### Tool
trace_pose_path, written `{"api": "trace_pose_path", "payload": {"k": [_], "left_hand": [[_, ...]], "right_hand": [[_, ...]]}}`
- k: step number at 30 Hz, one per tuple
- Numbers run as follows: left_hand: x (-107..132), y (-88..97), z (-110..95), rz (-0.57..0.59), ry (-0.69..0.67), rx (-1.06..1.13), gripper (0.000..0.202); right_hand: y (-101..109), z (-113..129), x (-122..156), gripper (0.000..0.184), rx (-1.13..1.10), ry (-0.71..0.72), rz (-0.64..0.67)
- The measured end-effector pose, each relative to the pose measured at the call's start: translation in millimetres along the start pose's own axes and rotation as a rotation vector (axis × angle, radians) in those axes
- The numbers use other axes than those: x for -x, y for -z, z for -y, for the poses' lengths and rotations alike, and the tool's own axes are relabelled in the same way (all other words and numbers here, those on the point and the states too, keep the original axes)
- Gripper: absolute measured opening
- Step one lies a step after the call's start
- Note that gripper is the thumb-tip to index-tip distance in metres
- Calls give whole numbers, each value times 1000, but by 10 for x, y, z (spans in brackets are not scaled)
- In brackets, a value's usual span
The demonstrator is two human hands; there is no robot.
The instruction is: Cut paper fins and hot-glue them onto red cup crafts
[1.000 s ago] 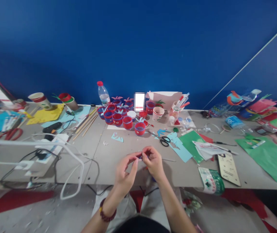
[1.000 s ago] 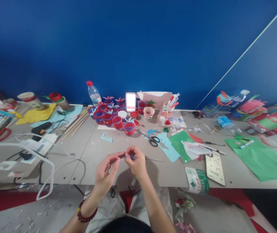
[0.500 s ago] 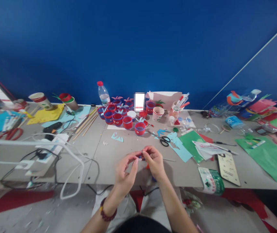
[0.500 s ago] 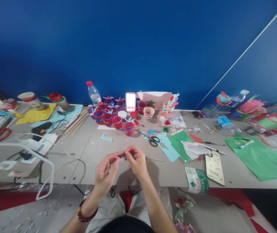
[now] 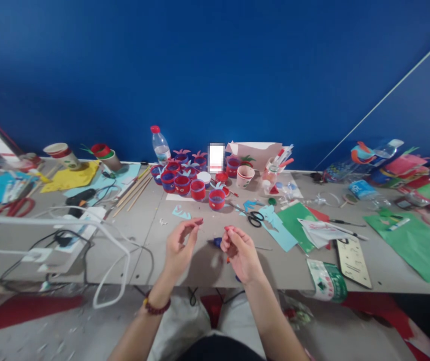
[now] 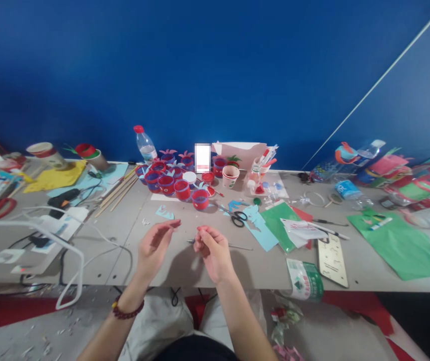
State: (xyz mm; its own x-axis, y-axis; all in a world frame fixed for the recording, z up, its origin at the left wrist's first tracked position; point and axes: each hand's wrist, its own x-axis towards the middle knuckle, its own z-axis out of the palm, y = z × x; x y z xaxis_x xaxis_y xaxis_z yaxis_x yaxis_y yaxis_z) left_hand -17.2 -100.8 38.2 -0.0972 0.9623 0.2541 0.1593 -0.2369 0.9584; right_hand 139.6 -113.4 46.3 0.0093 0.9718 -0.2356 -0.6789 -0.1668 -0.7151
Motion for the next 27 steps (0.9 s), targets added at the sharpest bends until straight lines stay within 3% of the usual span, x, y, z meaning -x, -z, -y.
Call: {"api": "trace_pose_path", "payload": {"k": [11, 16, 22, 27], "left_hand": [[-665, 227, 439, 159, -153, -571, 15], [-801, 241, 468, 336, -155, -752, 11], [-729, 141, 300, 184, -176, -656, 13], [-752, 17, 203, 292, -108, -447, 12]], "right_hand": [[-80, 101, 50, 25, -47, -43, 25], [-98, 137, 47, 25, -59, -53, 37], [-129, 230, -11, 20, -86, -22, 155], [-171, 405, -121, 23, -221, -92, 287]]}}
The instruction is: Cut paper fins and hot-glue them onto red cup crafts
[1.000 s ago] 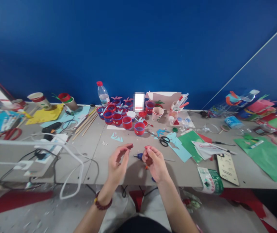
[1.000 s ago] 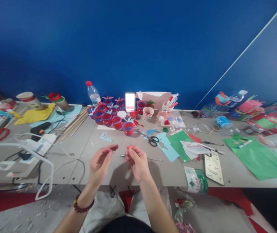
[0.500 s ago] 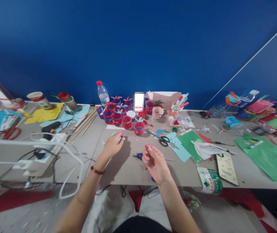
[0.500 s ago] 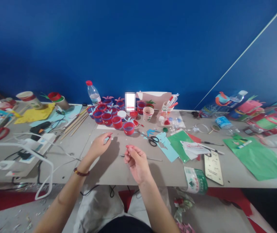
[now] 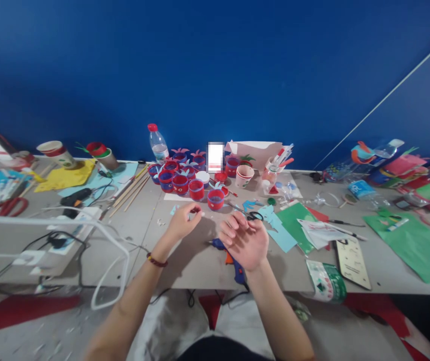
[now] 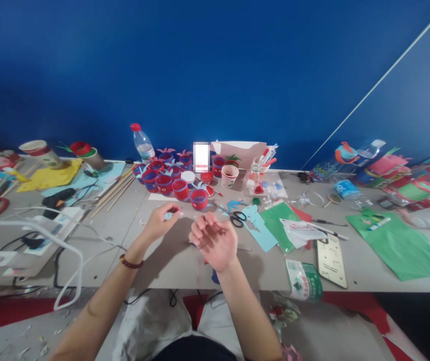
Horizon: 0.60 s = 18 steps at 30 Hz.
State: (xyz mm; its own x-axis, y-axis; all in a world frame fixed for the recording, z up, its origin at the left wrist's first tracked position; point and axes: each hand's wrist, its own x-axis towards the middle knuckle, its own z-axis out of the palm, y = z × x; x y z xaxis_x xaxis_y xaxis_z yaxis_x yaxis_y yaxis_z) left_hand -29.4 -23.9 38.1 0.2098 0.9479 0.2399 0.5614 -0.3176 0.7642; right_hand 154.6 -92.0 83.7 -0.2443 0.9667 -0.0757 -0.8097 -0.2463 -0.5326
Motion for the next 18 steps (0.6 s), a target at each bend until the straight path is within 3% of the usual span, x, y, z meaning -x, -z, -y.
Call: {"api": "trace_pose_path", "payload": {"k": [8, 15, 18], "left_hand": [[-184, -217, 92, 140, -36, 127, 11], [-84, -382, 229, -74, 71, 364, 10], [-70, -404, 287, -93, 136, 468, 12]], "right_hand": [[-45, 60, -66, 25, -261, -69, 240], [-21, -33, -76, 30, -219, -39, 296], [43, -110, -58, 33, -105, 45, 257]]}}
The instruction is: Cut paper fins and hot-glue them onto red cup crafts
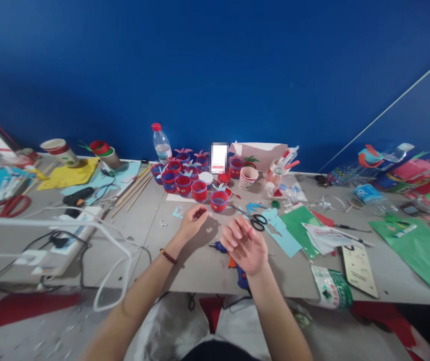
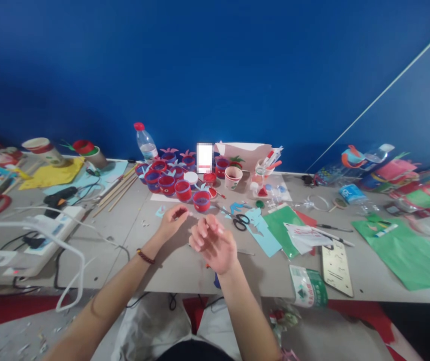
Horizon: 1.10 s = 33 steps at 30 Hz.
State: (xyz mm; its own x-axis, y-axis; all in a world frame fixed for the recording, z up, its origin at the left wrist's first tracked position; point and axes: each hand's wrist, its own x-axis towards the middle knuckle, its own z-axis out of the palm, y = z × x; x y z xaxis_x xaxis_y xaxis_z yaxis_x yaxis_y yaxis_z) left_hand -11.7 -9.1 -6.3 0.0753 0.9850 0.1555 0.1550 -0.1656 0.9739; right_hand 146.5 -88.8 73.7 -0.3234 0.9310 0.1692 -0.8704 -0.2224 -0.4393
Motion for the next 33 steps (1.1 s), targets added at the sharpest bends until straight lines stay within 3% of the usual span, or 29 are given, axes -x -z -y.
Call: {"api": "trace_pose_path", "payload": {"k": [5, 12, 16, 19, 21, 28, 33], "left_hand": [[-45, 19, 27, 8, 98, 167, 18], [-44, 44, 1, -23, 169, 179, 18], [-40, 63, 16, -32, 179, 177, 17], [-42, 72, 16, -39, 175, 168, 17], [-44, 77, 5, -57, 169, 154, 17], [-74, 83, 44, -50, 176, 165, 20], [-106, 88, 112, -22, 198, 214, 23]], "right_hand": [[185, -37, 144, 35, 280, 52, -158], [606, 23, 579, 34, 722, 40, -504], [751, 11, 841, 32, 1293, -89, -579], [746, -37, 942, 37, 1816, -195, -558], [700, -72, 955, 37, 2031, -279, -545], [572, -53, 863, 22, 2110, -454, -498], [682, 28, 866, 18, 1794, -367, -488]]}}
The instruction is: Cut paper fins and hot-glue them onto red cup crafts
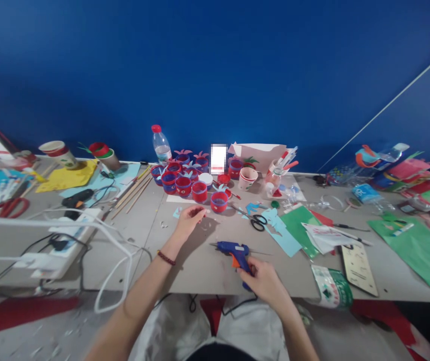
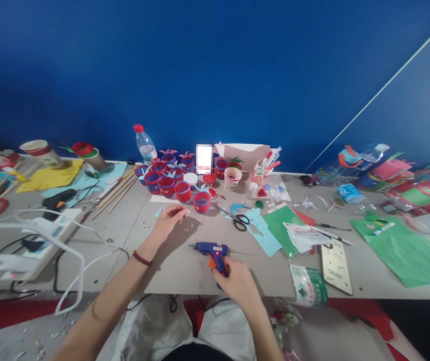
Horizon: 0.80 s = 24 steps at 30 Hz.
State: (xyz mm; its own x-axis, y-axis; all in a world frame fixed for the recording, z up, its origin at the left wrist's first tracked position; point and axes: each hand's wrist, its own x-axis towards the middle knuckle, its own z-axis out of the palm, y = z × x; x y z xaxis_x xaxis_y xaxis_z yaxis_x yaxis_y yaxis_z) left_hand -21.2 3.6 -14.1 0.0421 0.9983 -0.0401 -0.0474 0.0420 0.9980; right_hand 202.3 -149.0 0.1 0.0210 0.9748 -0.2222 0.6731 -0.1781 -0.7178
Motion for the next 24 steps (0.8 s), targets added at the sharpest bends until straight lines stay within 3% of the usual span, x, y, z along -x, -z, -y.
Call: {"api": "trace_pose_path", "payload": {"k": [5, 10, 18, 24], "left_hand": [[-4, -14, -26, -41, 21, 13, 24], [19, -36, -88, -36, 24, 6, 20], [33, -38, -75, -4, 50, 41, 28], [71, -59, -120, 39, 65, 22, 27]], "right_hand": [[16, -110, -25, 31, -533, -111, 58], [-20, -88, -85, 41, -847, -212, 79], [-245, 13, -332, 45, -937, -231, -31], [-310, 125, -463, 54, -1024, 25, -39]]}}
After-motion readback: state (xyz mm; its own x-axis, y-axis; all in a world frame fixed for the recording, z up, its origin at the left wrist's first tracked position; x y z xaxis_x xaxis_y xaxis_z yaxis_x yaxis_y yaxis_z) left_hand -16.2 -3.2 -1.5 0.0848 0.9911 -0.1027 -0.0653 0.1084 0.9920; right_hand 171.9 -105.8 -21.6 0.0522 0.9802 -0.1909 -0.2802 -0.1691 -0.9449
